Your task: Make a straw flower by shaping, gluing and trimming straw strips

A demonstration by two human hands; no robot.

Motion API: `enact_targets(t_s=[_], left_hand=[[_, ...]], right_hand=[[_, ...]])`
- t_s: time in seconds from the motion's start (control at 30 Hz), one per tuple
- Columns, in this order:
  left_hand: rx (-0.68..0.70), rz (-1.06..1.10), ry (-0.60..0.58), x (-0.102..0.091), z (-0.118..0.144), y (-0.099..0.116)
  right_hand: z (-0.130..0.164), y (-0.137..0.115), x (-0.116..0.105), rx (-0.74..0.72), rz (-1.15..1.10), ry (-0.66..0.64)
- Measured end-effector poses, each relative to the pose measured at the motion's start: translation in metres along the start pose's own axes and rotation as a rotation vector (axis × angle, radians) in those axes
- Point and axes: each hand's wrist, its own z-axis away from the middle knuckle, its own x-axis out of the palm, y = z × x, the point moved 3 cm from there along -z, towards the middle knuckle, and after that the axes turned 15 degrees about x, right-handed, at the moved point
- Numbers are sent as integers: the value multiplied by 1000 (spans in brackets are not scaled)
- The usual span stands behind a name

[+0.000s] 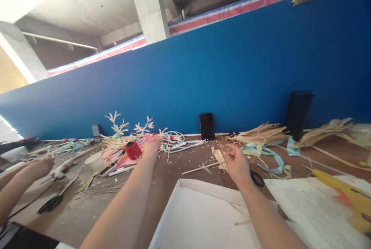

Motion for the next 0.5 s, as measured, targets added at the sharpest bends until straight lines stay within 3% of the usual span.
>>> enact_targets(t_s=[0.1, 0.2, 0.37, 0.5], left_hand=[[-24, -166, -90, -9, 0, -19], [-7, -242, -146, -3, 4, -29], [26, -292, -157, 7, 7, -43], [37, -293, -119, -1, 7, -56]], right_hand=[[0, 1, 0, 0, 16, 11], [1, -1, -2, 28, 37, 6], [4, -6, -2, 28, 47, -7], [4, -6, 0, 20, 58, -14]])
